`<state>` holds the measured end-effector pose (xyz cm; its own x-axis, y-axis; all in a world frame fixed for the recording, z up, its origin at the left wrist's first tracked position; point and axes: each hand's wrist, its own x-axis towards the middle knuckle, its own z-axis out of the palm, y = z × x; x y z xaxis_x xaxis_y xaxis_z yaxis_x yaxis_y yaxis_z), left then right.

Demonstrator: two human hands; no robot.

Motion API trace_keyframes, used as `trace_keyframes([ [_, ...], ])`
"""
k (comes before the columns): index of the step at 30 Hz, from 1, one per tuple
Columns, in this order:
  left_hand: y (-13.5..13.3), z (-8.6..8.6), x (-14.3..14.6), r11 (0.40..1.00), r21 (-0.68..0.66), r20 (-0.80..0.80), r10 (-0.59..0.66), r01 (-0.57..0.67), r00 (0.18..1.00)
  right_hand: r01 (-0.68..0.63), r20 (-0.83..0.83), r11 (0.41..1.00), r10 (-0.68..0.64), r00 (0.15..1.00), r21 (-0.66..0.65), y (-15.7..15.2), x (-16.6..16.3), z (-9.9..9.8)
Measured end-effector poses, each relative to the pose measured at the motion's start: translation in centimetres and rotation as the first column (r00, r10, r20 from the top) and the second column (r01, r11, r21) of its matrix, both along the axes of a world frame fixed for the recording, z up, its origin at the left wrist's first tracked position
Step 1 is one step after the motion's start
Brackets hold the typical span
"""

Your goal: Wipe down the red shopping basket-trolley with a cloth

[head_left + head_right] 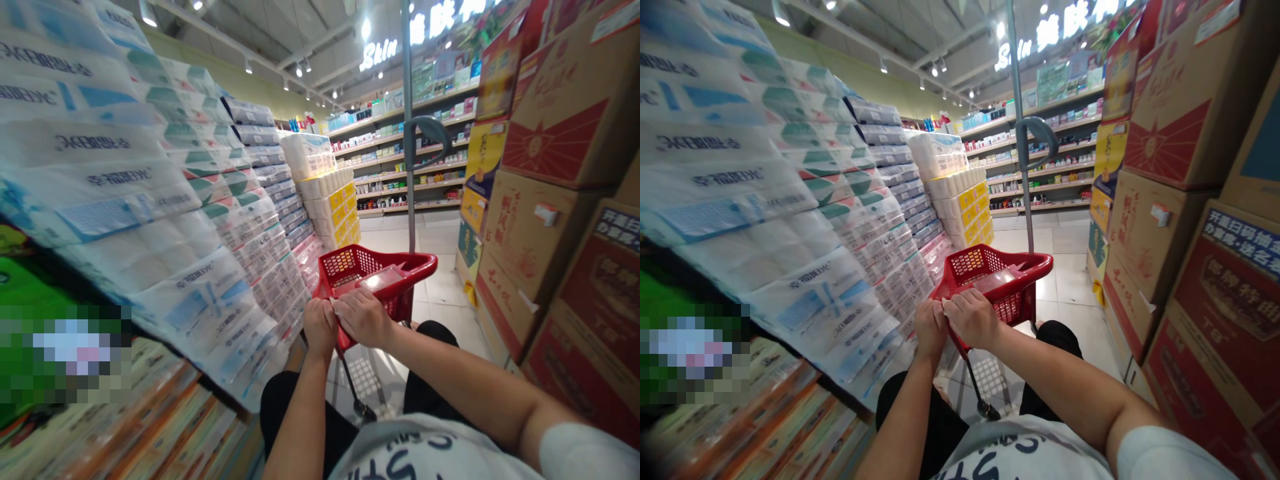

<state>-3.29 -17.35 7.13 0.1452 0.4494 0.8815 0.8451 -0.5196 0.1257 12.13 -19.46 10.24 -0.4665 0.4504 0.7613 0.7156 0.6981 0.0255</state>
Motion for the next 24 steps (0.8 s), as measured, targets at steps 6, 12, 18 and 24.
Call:
trace_keyframes([
  [6, -0.2, 0.3, -0.4, 0.995, -0.091, -0.031, 0.045, -0.048, 0.998, 0.083, 0.029, 0.987, -0.079, 0.996, -0.138, 1.5, -0.4, 2.1],
  [12, 0.0, 0.1, -0.6, 0.995, -0.054, -0.041, 0.079, -0.081, 0.996, -0.072, -0.092, 0.991, 0.083, 0.992, 0.117, 0.9, 0.1, -1.8],
  [18, 0.2, 0.2, -0.7, 0.994, -0.076, -0.013, 0.073, -0.074, 0.997, 0.040, 0.009, 0.994, -0.040, 0.999, -0.103, 1.9, -0.6, 1.1],
  [24, 0.0, 0.3, -0.5, 0.992, -0.103, 0.003, 0.069, -0.068, 0.998, 0.043, -0.098, 0.998, -0.046, 0.994, -0.034, 1.8, -0.7, 0.1],
])
